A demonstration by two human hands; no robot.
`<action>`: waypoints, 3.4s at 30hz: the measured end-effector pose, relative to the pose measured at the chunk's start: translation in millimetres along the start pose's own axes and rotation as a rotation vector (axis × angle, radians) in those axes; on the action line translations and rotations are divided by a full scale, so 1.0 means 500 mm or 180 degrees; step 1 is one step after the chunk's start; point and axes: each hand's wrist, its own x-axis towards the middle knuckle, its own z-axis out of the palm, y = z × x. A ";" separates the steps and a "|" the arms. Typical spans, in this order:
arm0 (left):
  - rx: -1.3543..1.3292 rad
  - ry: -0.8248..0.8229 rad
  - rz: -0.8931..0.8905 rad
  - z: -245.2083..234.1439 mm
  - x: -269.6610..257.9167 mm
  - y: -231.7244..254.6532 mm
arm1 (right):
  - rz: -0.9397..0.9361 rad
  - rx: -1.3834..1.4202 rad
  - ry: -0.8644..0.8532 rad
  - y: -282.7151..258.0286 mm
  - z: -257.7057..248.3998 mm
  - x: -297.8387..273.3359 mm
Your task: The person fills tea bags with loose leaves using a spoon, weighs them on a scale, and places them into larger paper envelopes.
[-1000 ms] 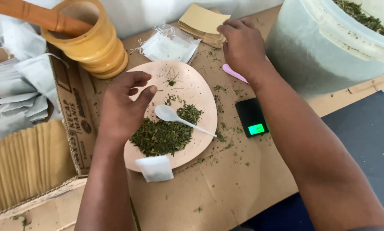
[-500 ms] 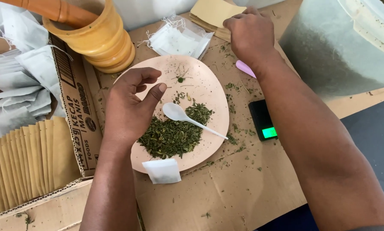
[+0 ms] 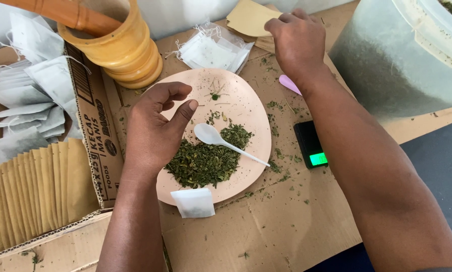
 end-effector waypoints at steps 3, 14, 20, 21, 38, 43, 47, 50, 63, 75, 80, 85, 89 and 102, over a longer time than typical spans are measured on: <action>-0.0024 0.0005 0.0003 -0.004 0.000 0.006 | 0.0377 0.0597 -0.0404 -0.006 -0.038 0.011; -0.0233 0.0402 0.0207 -0.037 -0.020 0.055 | 0.0991 0.1846 -0.0047 -0.060 -0.222 0.045; -0.0046 0.0556 0.0867 -0.068 -0.083 0.104 | 0.0375 0.2519 0.0359 -0.150 -0.447 0.076; 0.0013 0.0580 0.1073 -0.073 -0.095 0.106 | 0.0243 0.2674 0.0383 -0.169 -0.489 0.084; 0.0248 0.0874 0.1129 -0.160 -0.253 0.139 | 0.0125 0.3661 -0.0373 -0.300 -0.693 0.053; 0.0214 0.0675 0.0758 -0.178 -0.272 0.158 | 0.0235 0.3687 -0.0463 -0.317 -0.707 0.044; 0.0087 0.0524 0.0957 -0.181 -0.278 0.161 | 0.0234 0.3582 -0.0536 -0.328 -0.703 0.030; 0.0074 0.0469 0.0980 -0.181 -0.282 0.152 | 0.0224 0.3659 -0.0627 -0.335 -0.703 0.028; -0.0694 0.0525 0.0717 -0.179 -0.302 0.168 | 0.0129 0.4275 -0.0587 -0.360 -0.714 0.040; -0.0729 0.0488 0.0806 -0.173 -0.297 0.159 | -0.0103 0.4026 -0.0543 -0.354 -0.720 0.039; -0.0651 0.0467 0.0799 -0.170 -0.294 0.159 | -0.0044 0.4072 -0.0531 -0.351 -0.717 0.027; -0.0611 0.0553 0.0809 -0.167 -0.286 0.158 | -0.0016 0.4232 -0.0453 -0.351 -0.733 0.045; -0.0548 0.0669 0.0842 -0.167 -0.279 0.160 | 0.0078 0.4444 -0.0432 -0.351 -0.723 0.039; -0.0529 0.0664 0.0754 -0.146 -0.265 0.162 | 0.0627 0.4665 -0.0230 -0.361 -0.654 0.018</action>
